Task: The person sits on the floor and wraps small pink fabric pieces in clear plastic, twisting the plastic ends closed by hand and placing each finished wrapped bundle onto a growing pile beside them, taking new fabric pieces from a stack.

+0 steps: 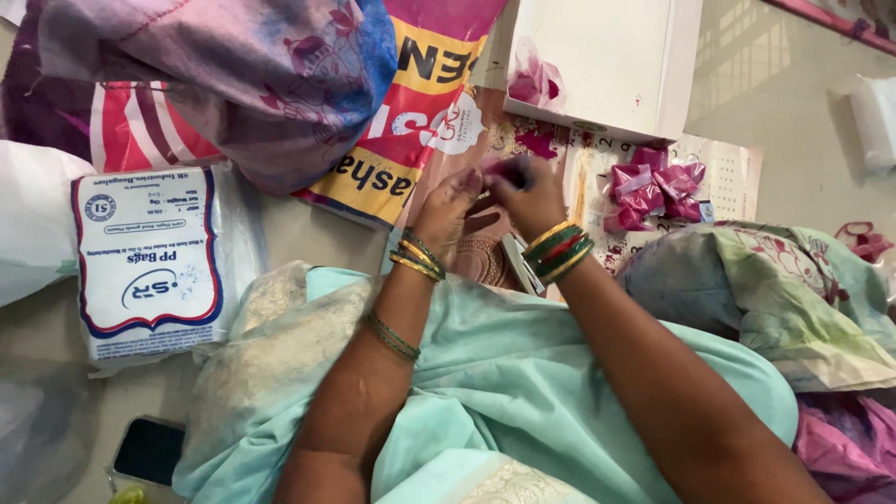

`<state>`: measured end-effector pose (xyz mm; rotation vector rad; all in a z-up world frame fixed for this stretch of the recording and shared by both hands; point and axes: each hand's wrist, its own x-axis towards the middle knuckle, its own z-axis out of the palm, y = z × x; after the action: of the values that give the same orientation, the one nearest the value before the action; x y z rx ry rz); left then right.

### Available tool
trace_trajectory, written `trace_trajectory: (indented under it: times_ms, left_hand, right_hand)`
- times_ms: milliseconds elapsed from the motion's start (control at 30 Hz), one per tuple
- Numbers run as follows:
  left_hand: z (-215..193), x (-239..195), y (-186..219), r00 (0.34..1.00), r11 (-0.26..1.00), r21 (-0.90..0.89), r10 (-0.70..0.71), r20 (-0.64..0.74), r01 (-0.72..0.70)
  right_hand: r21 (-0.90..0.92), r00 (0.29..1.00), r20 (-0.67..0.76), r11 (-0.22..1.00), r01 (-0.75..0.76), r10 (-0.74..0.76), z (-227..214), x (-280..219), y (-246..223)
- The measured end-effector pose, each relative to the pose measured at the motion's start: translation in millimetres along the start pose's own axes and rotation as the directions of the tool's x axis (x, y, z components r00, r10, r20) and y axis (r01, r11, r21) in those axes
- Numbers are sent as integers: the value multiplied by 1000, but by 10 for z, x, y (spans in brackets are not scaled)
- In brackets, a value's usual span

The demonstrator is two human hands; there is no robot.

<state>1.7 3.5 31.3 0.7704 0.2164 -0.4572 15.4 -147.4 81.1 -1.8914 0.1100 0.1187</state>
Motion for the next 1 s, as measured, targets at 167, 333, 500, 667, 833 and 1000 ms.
trace_trajectory:
  times_ms: [167, 333, 500, 667, 833, 1000]
  left_hand:
    - [-108, 25, 26, 999, 997, -60, 42, 2, -42]
    - [-193, 161, -91, 997, 974, -215, 72, -35, -78]
    - [-141, 119, -59, 997, 983, -167, 76, -21, -78]
    - [-108, 65, -56, 999, 999, -3, 41, 34, -41]
    - [-253, 186, -224, 985, 973, 164, 155, 73, -165]
    - [-225, 154, -193, 976, 943, 256, 193, 101, -213]
  right_hand:
    - [-19, 966, 186, 982, 189, -182, 52, -66, -78]
    - [208, 996, -62, 975, 77, -65, -281, 218, 292]
    - [329, 876, 180, 811, -483, 448, -277, 43, -404]
    - [371, 936, 186, 861, -349, 299, -279, 94, -43]
    - [358, 947, 148, 877, -320, 286, -282, 97, -16]
    - [443, 930, 227, 820, -362, 288, -287, 165, 177]
